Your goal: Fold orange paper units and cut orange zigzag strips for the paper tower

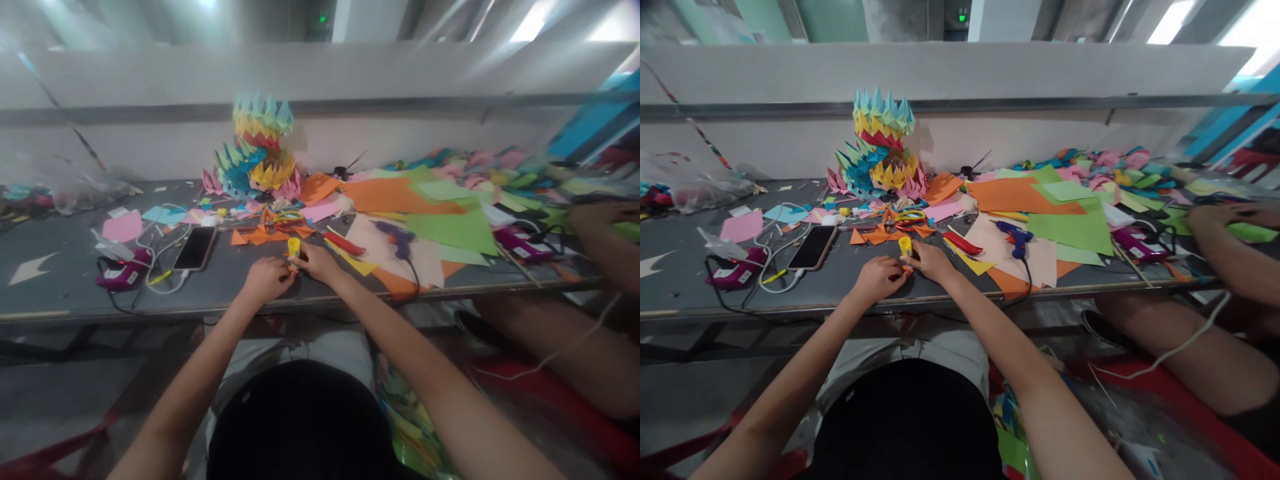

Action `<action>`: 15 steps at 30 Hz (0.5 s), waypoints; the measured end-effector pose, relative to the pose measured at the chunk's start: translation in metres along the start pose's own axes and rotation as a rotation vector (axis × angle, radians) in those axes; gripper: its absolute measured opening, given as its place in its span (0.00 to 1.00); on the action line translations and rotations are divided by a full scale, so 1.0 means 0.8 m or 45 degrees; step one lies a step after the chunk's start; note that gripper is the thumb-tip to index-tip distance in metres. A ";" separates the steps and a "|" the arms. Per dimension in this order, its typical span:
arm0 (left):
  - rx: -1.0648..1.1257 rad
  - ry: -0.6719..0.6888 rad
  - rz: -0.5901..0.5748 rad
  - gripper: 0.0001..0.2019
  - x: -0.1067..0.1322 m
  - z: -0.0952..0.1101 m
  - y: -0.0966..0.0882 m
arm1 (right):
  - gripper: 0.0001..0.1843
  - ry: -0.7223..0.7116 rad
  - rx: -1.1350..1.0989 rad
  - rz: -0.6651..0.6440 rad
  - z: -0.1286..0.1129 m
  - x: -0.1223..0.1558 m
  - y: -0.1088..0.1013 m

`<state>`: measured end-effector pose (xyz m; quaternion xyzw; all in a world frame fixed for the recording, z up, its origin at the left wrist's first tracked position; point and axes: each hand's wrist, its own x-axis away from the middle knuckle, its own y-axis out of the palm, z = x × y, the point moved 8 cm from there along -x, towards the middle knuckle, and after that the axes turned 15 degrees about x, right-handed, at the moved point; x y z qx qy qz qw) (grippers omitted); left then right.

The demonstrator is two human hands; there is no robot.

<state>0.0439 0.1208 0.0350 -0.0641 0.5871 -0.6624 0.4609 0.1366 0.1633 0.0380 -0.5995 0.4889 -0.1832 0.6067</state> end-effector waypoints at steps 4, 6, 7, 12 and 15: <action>-0.024 -0.007 -0.015 0.15 0.000 -0.001 0.000 | 0.18 0.100 0.070 0.052 0.008 -0.001 -0.005; -0.022 -0.011 -0.014 0.16 0.001 -0.002 0.000 | 0.18 0.086 0.033 0.021 0.008 0.001 -0.004; -0.018 -0.012 -0.013 0.16 0.001 -0.002 0.000 | 0.18 0.068 0.007 0.003 0.007 0.001 -0.002; -0.010 -0.024 -0.014 0.16 0.001 -0.003 0.001 | 0.17 0.105 0.097 0.052 0.007 0.002 -0.003; 0.025 -0.035 -0.007 0.15 0.001 -0.004 0.000 | 0.17 0.213 0.220 0.180 0.016 0.003 -0.010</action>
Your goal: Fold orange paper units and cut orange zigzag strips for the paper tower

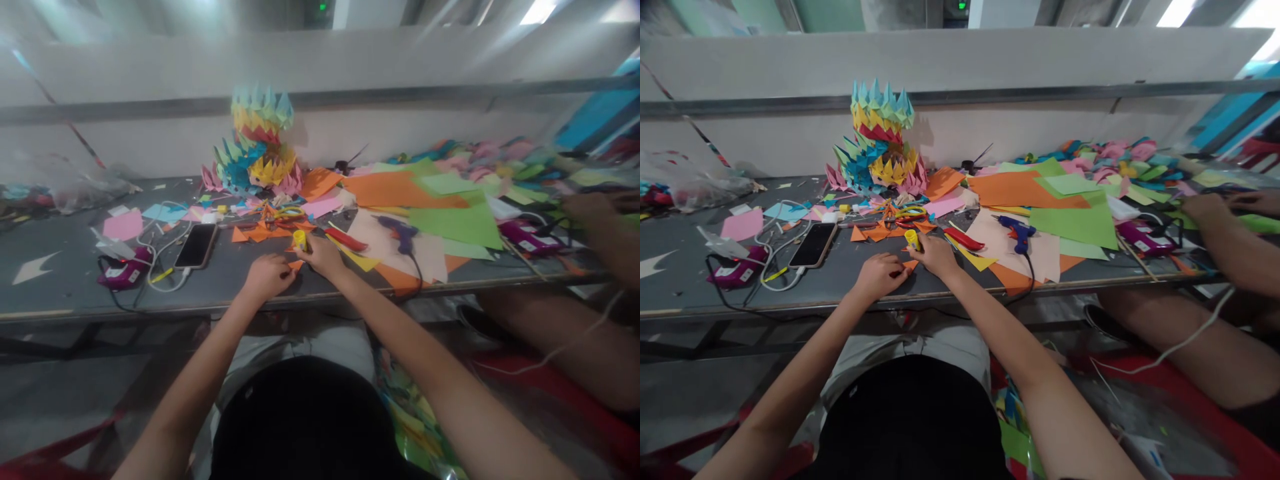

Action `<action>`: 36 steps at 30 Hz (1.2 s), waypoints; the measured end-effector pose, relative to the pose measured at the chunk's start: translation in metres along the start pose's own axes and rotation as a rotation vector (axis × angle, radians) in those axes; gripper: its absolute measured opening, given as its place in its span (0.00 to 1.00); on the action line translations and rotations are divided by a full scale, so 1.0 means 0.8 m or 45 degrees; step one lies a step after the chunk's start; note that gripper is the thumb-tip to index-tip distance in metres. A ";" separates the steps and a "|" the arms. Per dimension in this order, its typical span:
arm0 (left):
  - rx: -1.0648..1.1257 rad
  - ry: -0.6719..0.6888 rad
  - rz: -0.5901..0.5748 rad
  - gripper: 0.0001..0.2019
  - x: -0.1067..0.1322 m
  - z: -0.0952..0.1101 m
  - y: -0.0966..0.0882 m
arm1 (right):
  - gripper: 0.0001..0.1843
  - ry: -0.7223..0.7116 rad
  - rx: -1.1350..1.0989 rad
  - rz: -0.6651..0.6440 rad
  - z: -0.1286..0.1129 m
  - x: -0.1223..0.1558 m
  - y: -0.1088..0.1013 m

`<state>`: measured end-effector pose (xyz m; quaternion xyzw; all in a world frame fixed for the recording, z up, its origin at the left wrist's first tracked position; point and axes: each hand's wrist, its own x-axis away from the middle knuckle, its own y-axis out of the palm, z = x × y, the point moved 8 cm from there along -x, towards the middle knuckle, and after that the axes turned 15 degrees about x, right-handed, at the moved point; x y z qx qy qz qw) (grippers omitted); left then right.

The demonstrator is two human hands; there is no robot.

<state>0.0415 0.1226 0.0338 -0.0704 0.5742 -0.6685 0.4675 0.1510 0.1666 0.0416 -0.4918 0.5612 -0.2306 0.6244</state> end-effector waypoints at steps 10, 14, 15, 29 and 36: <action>0.112 -0.083 -0.004 0.10 -0.001 -0.003 -0.001 | 0.19 0.477 -0.661 0.496 0.077 0.007 -0.018; 0.182 -0.092 -0.003 0.10 -0.004 -0.003 -0.001 | 0.26 0.377 -0.733 0.390 0.071 0.000 -0.003; 0.188 -0.086 -0.003 0.10 -0.005 -0.002 -0.001 | 0.28 0.375 -0.733 0.358 0.070 0.000 0.001; 0.231 -0.083 0.012 0.09 -0.006 -0.001 0.000 | 0.19 0.173 -0.615 0.283 0.048 0.001 -0.012; 0.108 -0.146 0.046 0.11 -0.005 -0.006 -0.005 | 0.20 0.162 -0.620 0.288 0.048 0.001 -0.010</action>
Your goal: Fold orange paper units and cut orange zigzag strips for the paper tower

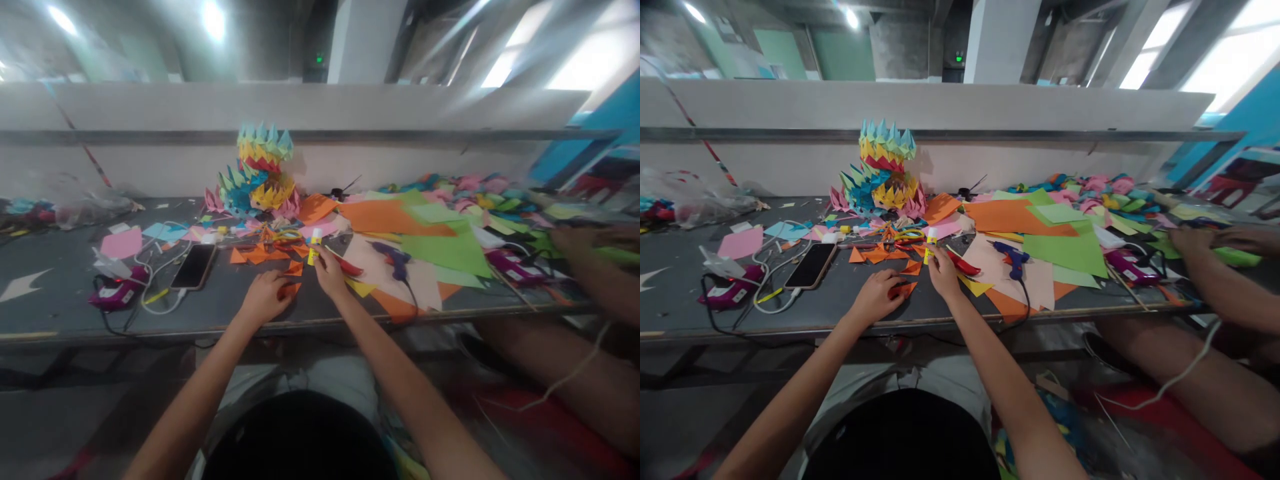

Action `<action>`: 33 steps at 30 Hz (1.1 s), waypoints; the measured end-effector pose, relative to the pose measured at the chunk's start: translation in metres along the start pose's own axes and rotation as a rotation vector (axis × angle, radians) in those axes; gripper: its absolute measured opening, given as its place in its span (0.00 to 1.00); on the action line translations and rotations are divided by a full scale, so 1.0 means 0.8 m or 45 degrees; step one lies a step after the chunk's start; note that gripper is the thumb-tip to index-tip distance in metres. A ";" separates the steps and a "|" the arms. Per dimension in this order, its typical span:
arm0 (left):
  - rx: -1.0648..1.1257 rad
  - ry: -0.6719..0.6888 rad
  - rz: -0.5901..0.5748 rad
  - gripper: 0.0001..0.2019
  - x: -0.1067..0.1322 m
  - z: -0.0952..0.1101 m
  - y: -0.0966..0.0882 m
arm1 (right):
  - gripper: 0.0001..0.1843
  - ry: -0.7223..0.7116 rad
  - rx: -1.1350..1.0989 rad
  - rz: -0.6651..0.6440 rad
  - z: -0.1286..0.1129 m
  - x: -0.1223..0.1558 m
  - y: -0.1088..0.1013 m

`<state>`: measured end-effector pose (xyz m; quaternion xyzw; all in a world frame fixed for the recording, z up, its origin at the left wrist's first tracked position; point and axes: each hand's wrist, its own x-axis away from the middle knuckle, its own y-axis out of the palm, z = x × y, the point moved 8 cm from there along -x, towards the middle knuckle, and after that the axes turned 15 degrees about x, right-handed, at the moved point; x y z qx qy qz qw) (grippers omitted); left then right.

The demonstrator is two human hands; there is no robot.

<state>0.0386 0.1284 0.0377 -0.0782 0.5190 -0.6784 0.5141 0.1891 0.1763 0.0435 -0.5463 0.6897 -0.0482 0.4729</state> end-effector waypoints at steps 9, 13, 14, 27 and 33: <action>-0.002 -0.106 0.049 0.15 0.000 -0.015 -0.001 | 0.18 0.014 0.010 -0.015 0.002 -0.001 0.001; 0.027 -0.135 0.094 0.13 0.002 -0.016 -0.006 | 0.15 0.062 0.036 -0.028 0.008 -0.001 0.003; 0.034 -0.140 0.106 0.13 0.003 -0.016 -0.007 | 0.13 0.106 0.047 -0.023 0.014 0.000 0.004; 0.269 0.005 0.005 0.13 0.004 -0.003 -0.004 | 0.24 0.389 0.085 -0.023 0.043 0.006 0.011; 0.269 0.005 -0.051 0.09 0.004 0.000 0.002 | 0.31 0.336 0.115 0.052 0.040 0.006 0.004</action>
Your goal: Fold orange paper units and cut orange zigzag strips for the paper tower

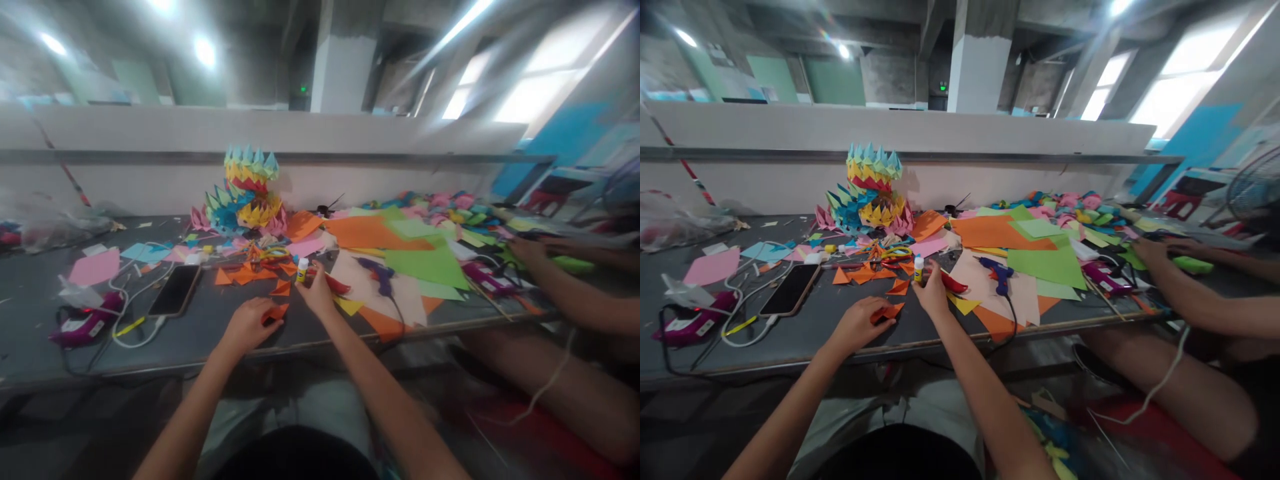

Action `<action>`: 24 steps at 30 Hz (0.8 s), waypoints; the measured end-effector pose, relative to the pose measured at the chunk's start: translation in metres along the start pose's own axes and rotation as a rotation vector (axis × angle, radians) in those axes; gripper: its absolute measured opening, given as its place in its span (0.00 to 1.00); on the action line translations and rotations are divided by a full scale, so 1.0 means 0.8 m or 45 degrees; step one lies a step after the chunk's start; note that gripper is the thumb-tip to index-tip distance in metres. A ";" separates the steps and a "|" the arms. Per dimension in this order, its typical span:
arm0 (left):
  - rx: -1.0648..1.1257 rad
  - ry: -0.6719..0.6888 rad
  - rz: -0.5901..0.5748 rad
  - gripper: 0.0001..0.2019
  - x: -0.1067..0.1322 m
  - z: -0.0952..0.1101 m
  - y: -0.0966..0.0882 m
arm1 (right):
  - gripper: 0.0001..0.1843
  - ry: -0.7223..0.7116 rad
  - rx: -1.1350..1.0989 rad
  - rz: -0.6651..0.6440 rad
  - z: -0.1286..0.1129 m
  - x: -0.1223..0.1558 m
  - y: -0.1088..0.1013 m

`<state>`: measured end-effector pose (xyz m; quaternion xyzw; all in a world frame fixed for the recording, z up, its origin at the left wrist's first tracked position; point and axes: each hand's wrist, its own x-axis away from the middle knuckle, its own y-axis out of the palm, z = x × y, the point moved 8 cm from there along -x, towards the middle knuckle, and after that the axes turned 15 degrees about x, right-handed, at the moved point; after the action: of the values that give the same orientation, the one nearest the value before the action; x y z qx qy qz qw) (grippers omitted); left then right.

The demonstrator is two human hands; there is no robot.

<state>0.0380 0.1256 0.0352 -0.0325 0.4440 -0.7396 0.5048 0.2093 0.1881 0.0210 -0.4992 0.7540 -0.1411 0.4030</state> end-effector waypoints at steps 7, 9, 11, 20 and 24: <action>-0.107 0.054 0.012 0.09 0.000 0.005 0.003 | 0.07 -0.317 0.041 0.326 -0.042 0.018 -0.059; -0.176 0.068 0.036 0.11 0.001 0.003 0.004 | 0.08 -0.553 0.155 0.087 -0.070 0.029 -0.040; -0.245 0.070 0.053 0.13 0.002 -0.001 0.004 | 0.11 -0.647 0.330 -0.158 -0.084 0.038 -0.013; -0.355 0.093 0.106 0.15 0.003 -0.003 0.002 | 0.22 -0.519 0.808 -0.520 -0.069 0.034 0.038; -0.358 0.083 0.138 0.15 0.003 -0.003 -0.002 | 0.20 -0.510 0.794 -0.540 -0.064 0.031 0.041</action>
<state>0.0343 0.1254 0.0334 -0.0548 0.5605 -0.6424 0.5198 0.1454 0.1719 0.0219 -0.5149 0.4626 -0.3423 0.6354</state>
